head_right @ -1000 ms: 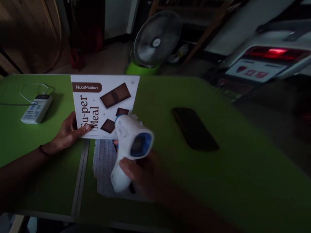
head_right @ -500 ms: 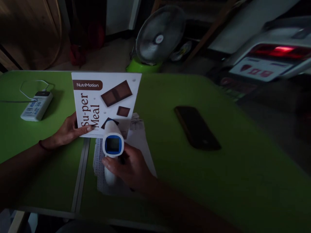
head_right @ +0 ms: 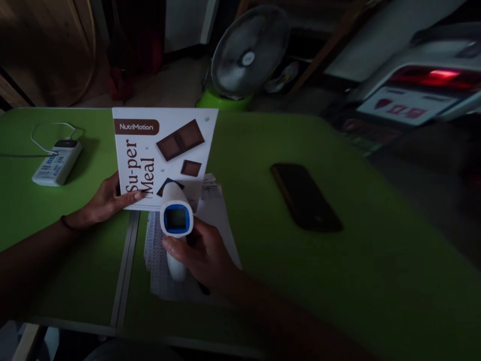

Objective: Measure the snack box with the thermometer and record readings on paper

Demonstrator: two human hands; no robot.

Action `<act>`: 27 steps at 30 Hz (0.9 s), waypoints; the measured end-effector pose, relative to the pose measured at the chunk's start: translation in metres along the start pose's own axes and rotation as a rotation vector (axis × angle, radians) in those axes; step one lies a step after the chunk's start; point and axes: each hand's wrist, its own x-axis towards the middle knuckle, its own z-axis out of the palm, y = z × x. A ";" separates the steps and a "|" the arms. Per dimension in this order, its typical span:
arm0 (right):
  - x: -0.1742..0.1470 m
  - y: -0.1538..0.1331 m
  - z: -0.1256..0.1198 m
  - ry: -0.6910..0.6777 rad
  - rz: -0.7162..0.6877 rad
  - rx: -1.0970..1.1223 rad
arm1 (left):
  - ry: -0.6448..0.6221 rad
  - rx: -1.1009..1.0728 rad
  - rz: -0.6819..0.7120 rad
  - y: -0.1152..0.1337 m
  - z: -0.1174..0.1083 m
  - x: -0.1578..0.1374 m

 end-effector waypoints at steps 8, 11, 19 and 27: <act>-0.001 -0.004 0.001 -0.011 0.016 0.022 | -0.005 -0.016 0.000 -0.001 0.000 0.001; -0.001 -0.003 0.002 0.001 0.036 0.034 | 0.005 0.006 -0.010 0.000 -0.001 0.001; -0.001 -0.008 -0.001 -0.028 0.039 -0.012 | 0.007 0.011 0.006 -0.001 -0.001 0.002; -0.001 -0.006 -0.001 -0.035 0.015 -0.082 | 0.024 0.031 -0.011 0.000 0.000 0.002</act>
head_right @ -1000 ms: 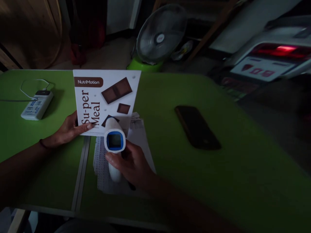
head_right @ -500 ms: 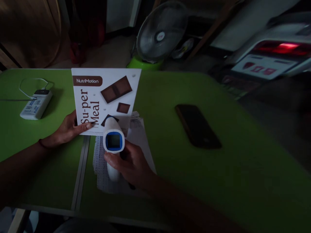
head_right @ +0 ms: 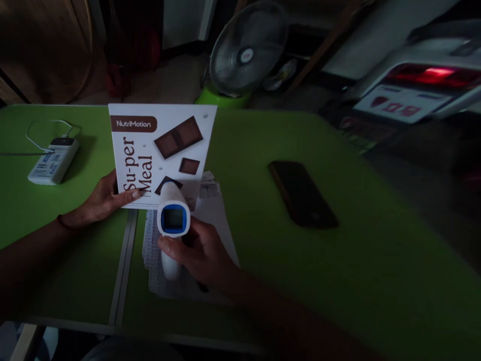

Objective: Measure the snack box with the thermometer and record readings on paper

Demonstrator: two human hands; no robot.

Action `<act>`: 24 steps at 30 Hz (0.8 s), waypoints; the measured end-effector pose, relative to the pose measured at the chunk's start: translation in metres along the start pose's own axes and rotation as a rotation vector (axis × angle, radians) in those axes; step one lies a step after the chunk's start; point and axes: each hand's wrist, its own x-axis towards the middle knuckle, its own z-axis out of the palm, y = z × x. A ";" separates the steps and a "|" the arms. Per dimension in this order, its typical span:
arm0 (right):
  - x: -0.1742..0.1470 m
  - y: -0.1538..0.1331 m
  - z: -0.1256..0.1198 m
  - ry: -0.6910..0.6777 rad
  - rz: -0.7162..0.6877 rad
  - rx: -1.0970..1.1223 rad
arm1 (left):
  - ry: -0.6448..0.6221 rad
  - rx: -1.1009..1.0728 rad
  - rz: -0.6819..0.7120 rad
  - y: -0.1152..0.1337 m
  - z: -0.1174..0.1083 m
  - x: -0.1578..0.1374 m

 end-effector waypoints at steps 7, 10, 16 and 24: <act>0.000 -0.001 0.001 -0.024 0.066 0.131 | -0.008 0.008 0.005 0.000 -0.001 0.000; 0.000 -0.001 0.002 -0.025 0.056 0.141 | 0.011 0.020 -0.015 0.000 -0.001 0.000; 0.001 0.000 -0.004 -0.026 0.043 0.052 | 0.061 0.042 -0.052 -0.002 -0.003 -0.003; 0.011 -0.008 -0.079 0.053 0.113 -0.520 | 0.262 0.049 0.087 -0.018 -0.005 0.001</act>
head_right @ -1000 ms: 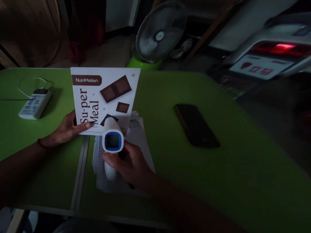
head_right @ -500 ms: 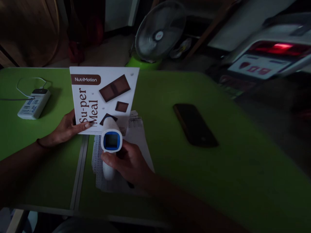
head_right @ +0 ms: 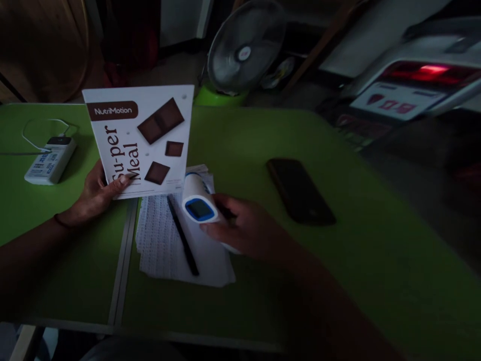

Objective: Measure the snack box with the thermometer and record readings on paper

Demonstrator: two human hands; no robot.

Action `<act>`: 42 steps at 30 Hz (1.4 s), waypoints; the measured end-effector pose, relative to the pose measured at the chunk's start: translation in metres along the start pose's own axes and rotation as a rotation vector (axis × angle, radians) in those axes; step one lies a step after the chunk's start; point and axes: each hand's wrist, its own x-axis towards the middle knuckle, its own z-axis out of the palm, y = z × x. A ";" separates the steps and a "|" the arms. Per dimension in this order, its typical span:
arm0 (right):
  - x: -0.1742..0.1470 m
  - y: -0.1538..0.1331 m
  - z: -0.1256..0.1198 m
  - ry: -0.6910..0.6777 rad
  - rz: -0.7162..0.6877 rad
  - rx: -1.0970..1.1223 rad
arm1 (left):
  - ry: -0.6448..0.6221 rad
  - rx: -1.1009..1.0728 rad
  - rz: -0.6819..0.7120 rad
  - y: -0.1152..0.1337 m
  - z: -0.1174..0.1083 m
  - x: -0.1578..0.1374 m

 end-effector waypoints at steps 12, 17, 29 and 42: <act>0.017 0.042 0.003 0.431 -0.362 -0.754 | -0.039 -0.115 0.091 0.000 0.000 0.004; 0.001 0.004 0.028 0.356 -0.717 -0.688 | 0.044 -0.102 0.092 -0.006 -0.002 0.010; -0.011 0.001 0.052 -0.104 -0.565 -0.766 | 0.018 -0.087 0.139 -0.015 -0.005 0.014; -0.016 -0.012 0.027 -0.029 -0.390 -0.276 | -0.145 0.197 0.229 -0.010 -0.002 0.015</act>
